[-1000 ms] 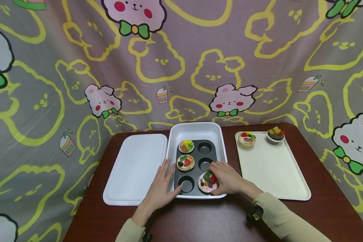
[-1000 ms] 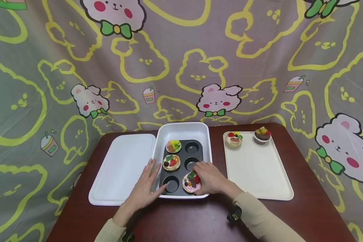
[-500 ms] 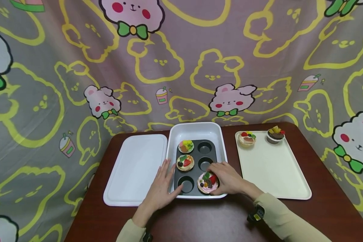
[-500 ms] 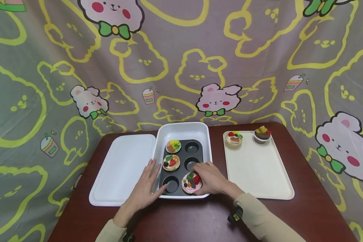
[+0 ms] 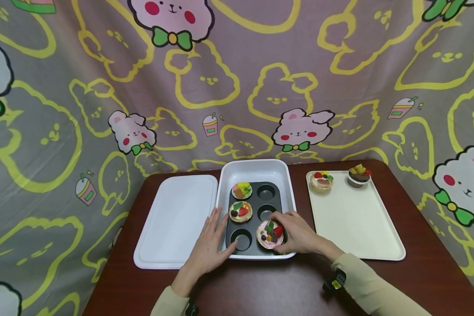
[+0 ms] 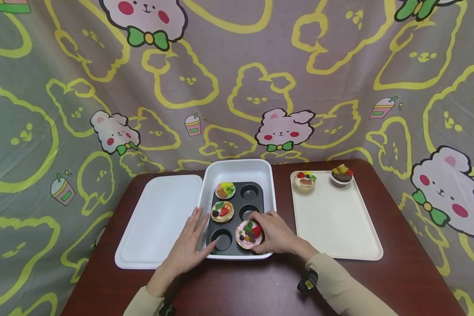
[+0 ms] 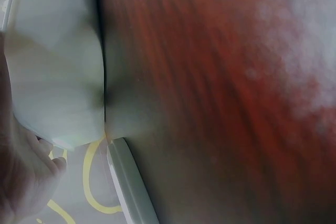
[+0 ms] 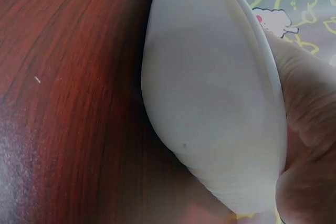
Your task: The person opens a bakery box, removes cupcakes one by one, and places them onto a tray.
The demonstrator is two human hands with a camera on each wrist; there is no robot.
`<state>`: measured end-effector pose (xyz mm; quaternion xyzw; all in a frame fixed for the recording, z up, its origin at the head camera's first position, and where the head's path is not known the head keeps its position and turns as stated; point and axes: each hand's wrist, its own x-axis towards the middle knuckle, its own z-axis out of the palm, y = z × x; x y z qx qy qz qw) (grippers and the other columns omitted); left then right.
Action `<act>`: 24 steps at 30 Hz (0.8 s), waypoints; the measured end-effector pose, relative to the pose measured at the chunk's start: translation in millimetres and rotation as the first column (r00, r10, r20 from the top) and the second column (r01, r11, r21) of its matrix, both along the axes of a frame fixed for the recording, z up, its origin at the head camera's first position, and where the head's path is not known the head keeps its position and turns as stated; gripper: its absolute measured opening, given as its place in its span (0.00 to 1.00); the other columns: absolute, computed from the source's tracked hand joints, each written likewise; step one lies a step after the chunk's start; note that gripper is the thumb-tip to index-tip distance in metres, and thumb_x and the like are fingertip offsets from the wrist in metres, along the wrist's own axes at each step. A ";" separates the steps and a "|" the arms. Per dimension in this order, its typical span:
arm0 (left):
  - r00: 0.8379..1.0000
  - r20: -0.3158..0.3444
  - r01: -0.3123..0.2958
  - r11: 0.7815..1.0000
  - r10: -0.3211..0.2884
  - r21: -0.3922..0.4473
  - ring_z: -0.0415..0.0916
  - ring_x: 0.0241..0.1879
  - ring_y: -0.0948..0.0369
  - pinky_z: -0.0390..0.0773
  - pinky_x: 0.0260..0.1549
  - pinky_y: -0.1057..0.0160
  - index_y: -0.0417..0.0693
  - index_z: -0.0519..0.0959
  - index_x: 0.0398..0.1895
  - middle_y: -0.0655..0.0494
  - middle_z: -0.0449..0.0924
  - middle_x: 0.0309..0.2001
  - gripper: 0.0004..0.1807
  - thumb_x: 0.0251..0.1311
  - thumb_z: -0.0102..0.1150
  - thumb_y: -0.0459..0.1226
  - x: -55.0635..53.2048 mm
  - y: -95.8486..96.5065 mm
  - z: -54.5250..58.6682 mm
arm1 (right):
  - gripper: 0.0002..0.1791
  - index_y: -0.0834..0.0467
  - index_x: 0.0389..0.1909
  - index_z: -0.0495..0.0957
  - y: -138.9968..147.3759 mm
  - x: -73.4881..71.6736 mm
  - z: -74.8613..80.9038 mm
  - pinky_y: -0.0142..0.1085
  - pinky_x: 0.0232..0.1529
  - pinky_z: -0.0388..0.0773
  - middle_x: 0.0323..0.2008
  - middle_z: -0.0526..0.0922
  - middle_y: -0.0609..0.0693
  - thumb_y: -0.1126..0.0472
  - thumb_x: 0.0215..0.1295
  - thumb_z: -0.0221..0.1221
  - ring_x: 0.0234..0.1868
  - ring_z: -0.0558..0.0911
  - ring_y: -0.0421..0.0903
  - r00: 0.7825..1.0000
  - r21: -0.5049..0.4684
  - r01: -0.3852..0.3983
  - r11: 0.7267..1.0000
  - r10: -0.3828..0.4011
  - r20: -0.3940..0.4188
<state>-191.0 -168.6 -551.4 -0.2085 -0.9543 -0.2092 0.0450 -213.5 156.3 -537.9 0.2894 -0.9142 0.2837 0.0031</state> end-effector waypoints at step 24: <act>1.000 0.017 0.001 1.000 -0.002 0.024 0.46 0.90 0.42 0.56 0.86 0.34 0.44 0.66 0.85 0.40 0.51 0.90 0.48 0.70 0.63 0.60 -1.0 0.5 1.4 | 0.40 0.58 0.66 0.72 10.5 -11.0 20.3 0.55 0.72 0.79 0.67 0.84 0.61 0.63 0.55 0.83 0.65 0.83 0.57 0.947 -0.380 0.075 0.922 0.053 0.315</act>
